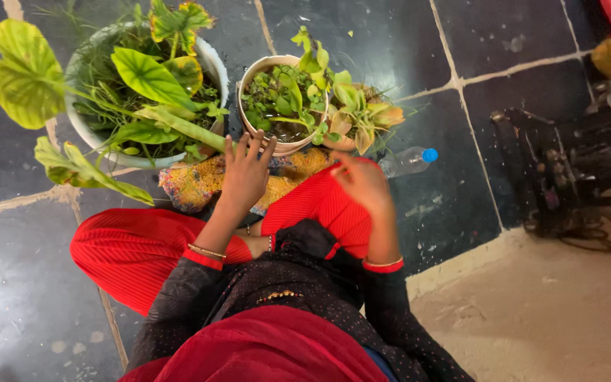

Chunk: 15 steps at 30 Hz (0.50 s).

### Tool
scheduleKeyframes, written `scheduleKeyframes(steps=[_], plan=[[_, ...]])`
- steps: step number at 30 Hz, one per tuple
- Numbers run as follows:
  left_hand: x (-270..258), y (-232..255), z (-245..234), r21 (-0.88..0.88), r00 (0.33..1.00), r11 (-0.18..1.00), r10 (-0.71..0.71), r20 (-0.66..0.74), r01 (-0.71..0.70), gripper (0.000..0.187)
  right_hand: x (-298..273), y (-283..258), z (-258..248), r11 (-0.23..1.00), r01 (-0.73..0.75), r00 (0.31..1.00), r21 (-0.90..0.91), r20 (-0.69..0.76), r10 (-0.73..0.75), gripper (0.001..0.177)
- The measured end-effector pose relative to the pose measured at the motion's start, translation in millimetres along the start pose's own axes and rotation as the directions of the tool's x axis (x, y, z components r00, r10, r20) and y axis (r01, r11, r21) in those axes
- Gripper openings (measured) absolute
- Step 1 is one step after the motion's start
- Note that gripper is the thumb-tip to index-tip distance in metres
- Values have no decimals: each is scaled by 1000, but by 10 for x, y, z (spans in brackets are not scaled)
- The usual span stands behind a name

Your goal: The person sits cross-legged on a tiled floor and waters three potted plants using a plastic water bottle. They pour water into each pot sequentially and then use their hands to adjust the leaves and soil in the pots.

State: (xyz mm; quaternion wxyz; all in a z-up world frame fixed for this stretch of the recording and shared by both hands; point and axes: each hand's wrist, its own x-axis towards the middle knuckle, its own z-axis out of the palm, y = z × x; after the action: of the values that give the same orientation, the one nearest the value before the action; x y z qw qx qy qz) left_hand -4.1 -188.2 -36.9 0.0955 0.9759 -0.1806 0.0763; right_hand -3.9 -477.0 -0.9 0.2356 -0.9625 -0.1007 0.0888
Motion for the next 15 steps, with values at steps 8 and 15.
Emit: scheduleKeyframes(steps=[8,15], plan=[[4,-28,-31,2,1000,1000,29,-4,-29,73,383,700,-673,994,80,868,-80,-484,-109,43],[64,-82,-131,-51,998,997,55,38,-53,65,726,769,-689,993,29,863,-113,-499,-82,53]])
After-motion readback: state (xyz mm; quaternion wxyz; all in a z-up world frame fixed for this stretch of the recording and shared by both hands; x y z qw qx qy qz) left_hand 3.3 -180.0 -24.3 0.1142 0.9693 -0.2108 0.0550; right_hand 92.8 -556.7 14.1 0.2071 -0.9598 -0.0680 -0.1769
